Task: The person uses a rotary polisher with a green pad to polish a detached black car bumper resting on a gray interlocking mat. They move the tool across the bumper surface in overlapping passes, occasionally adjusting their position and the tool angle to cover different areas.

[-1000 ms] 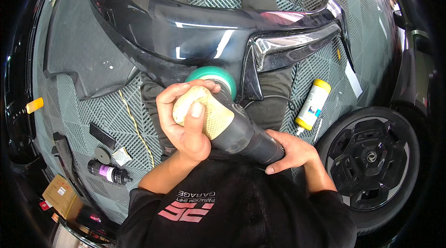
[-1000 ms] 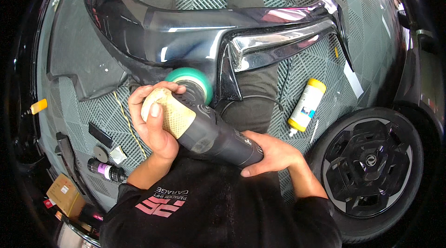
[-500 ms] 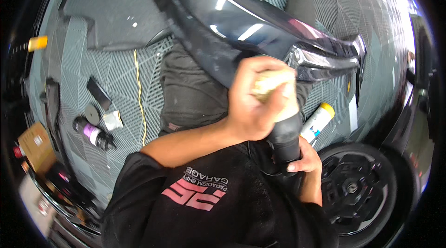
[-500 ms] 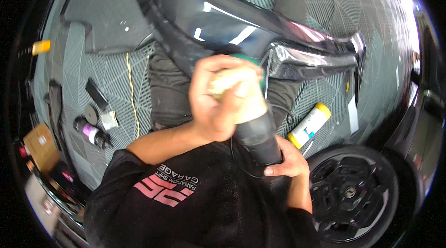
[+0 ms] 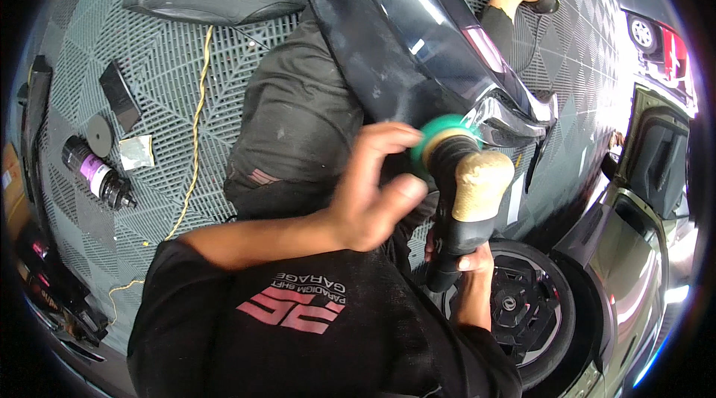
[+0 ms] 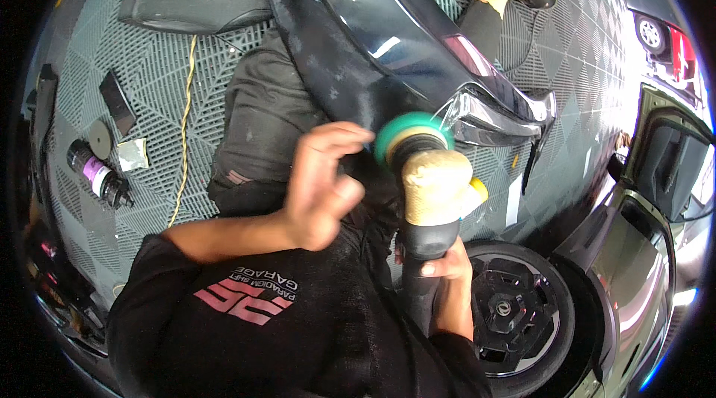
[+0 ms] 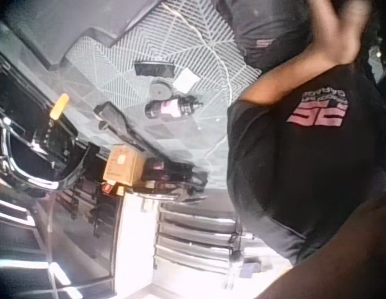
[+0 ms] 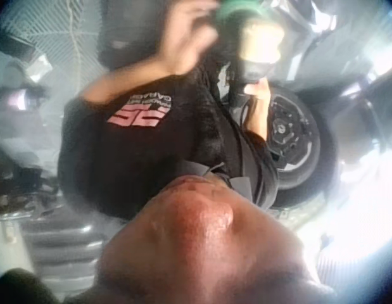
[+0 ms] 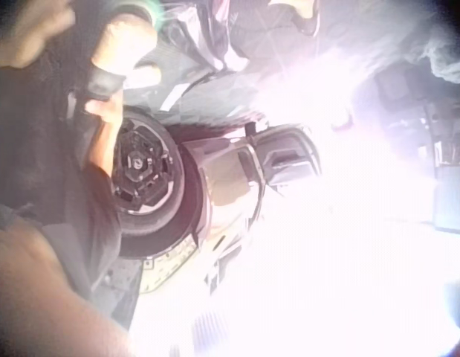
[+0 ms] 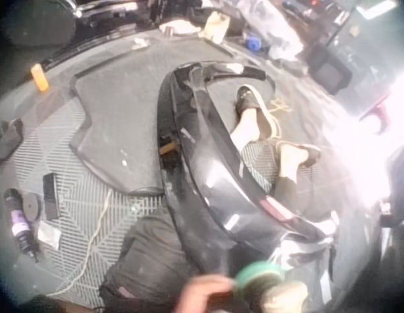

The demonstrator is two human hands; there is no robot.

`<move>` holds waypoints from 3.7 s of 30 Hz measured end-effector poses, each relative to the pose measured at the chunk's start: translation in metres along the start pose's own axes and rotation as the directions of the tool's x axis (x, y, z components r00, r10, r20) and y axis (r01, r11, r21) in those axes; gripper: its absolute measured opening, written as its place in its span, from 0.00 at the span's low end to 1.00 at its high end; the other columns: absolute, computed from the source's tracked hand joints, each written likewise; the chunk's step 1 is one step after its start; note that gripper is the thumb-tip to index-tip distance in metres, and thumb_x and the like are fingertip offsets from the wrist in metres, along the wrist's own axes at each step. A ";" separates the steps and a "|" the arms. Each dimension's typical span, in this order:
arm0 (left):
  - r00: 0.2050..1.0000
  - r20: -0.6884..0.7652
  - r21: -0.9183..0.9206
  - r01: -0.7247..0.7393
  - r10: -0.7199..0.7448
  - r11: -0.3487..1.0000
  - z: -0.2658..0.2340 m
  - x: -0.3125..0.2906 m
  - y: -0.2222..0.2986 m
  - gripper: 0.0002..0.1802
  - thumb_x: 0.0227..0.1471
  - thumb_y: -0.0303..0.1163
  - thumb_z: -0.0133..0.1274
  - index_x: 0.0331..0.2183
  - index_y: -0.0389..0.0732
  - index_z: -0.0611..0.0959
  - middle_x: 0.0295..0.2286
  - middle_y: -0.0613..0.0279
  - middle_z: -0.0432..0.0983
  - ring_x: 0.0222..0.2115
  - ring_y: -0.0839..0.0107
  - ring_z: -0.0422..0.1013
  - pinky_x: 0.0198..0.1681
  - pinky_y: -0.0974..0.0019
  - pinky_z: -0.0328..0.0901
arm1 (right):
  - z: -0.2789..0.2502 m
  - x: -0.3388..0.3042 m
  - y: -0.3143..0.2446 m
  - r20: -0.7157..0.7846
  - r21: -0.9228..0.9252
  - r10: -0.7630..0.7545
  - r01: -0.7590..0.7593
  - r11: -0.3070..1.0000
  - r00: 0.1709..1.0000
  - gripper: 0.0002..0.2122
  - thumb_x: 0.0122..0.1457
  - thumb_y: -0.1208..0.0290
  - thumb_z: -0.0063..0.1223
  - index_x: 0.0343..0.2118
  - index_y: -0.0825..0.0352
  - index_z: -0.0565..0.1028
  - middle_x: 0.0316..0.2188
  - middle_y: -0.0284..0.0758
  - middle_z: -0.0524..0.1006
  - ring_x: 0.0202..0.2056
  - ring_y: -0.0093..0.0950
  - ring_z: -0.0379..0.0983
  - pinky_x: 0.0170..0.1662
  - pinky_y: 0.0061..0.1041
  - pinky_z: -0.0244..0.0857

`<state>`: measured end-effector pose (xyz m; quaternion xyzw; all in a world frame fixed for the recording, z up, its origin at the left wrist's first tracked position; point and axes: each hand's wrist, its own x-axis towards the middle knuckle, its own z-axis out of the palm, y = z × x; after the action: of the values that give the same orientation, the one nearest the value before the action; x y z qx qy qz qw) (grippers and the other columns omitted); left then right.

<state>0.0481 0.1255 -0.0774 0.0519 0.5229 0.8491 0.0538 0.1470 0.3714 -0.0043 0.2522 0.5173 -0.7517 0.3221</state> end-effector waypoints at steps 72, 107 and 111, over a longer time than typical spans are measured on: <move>0.989 -0.148 -0.538 -0.058 -0.026 0.841 -0.152 0.178 0.047 0.26 0.72 0.49 0.36 0.41 0.36 0.80 0.40 0.50 0.79 0.49 0.55 0.72 0.61 0.47 0.62 | 0.132 0.159 -0.046 0.554 -0.184 -0.364 0.536 0.824 0.749 0.59 0.52 0.64 0.73 0.73 0.72 0.34 0.75 0.51 0.39 0.75 0.42 0.37 0.74 0.36 0.36; 1.000 -0.006 -0.472 -0.004 0.002 0.882 -0.226 0.272 0.050 0.24 0.69 0.46 0.41 0.45 0.33 0.78 0.41 0.49 0.77 0.51 0.52 0.72 0.59 0.47 0.67 | 0.186 0.245 -0.064 0.372 -0.098 -0.564 0.635 0.766 0.737 0.53 0.51 0.67 0.71 0.73 0.73 0.43 0.72 0.51 0.54 0.72 0.37 0.52 0.71 0.32 0.48; 1.000 -0.005 -0.485 -0.007 0.005 0.874 -0.220 0.267 0.048 0.24 0.69 0.46 0.41 0.45 0.33 0.77 0.41 0.49 0.77 0.51 0.52 0.72 0.59 0.47 0.67 | 0.181 0.240 -0.062 0.374 -0.115 -0.552 0.628 0.770 0.745 0.53 0.51 0.66 0.71 0.73 0.73 0.43 0.71 0.50 0.55 0.71 0.36 0.53 0.71 0.32 0.48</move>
<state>-0.2498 -0.0510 -0.1249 0.0365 0.2934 0.9533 0.0615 -0.0672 0.1634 -0.0757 -0.0900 0.5962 -0.7790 0.1723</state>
